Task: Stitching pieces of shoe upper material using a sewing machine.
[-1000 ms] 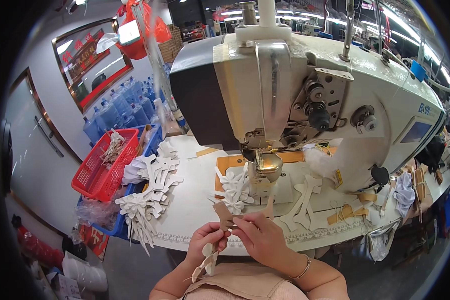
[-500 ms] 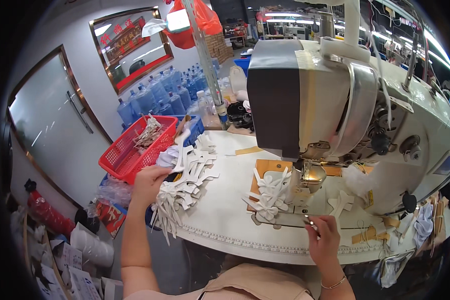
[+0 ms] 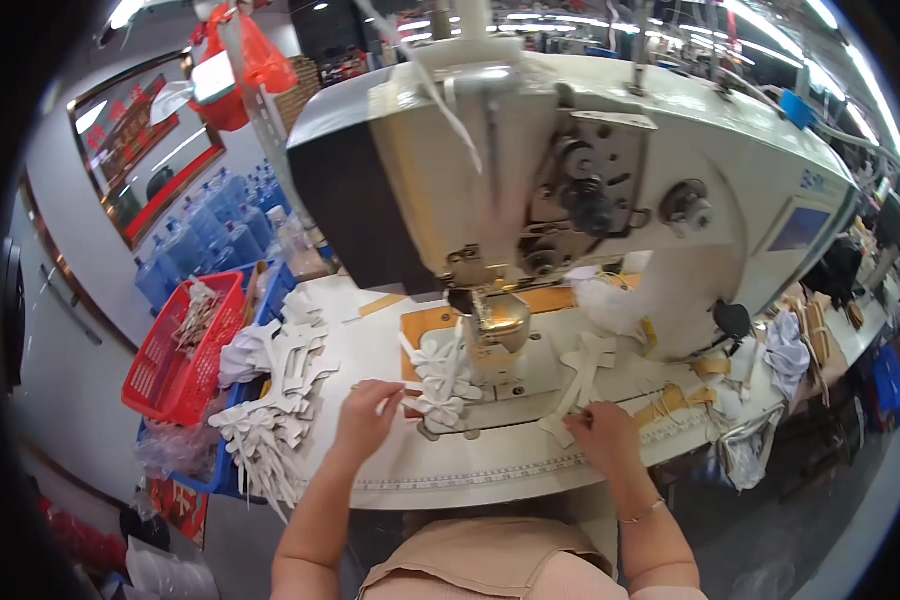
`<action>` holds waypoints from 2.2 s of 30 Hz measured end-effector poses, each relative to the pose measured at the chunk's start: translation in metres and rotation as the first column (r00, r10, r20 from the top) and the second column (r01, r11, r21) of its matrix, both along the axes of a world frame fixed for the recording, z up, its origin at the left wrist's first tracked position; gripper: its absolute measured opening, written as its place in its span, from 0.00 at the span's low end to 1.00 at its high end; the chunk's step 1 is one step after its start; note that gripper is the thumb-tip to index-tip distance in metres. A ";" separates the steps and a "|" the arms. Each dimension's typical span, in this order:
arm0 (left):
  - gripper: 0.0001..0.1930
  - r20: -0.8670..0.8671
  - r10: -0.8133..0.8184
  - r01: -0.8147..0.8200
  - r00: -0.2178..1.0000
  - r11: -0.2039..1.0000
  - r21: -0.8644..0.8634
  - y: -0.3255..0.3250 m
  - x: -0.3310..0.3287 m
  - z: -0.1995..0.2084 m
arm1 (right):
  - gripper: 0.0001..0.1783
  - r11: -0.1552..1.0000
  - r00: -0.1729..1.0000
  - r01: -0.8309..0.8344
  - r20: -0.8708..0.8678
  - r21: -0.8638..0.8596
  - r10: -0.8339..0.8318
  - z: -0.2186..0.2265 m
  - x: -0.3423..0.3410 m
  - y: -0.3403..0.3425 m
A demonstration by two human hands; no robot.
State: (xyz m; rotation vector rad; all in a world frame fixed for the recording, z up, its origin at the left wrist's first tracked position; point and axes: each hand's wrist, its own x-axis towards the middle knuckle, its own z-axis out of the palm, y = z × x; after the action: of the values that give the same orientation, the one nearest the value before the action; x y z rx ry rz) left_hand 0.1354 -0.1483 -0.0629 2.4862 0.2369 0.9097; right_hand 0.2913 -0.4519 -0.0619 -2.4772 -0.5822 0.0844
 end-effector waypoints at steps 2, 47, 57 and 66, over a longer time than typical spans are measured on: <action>0.11 -0.047 0.011 -0.012 0.999 1.000 -0.015 -0.021 0.032 -0.009 | 0.18 0.998 0.999 0.035 -0.023 -0.044 -0.036 0.007 -0.006 0.014; 0.10 -0.165 -0.262 0.271 0.951 0.962 0.030 -0.056 -0.031 -0.033 | 0.21 0.876 1.000 0.005 -0.003 0.483 -0.004 -0.034 0.048 -0.032; 0.16 -0.290 -0.107 0.180 0.951 0.954 0.239 -0.090 -0.065 -0.014 | 0.19 0.999 0.997 -0.028 -0.070 -0.035 0.026 0.012 0.012 -0.006; 0.07 -0.002 -0.039 0.039 0.999 0.995 0.096 -0.074 -0.101 -0.036 | 0.41 0.948 0.978 0.045 -0.208 0.316 0.023 -0.004 0.008 0.012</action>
State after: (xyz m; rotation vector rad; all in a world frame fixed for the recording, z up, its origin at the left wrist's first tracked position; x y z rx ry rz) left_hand 0.0349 -0.2226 -0.0988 2.5690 0.1467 0.9255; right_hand 0.2995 -0.4396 -0.0664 -2.1234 -0.4519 0.2262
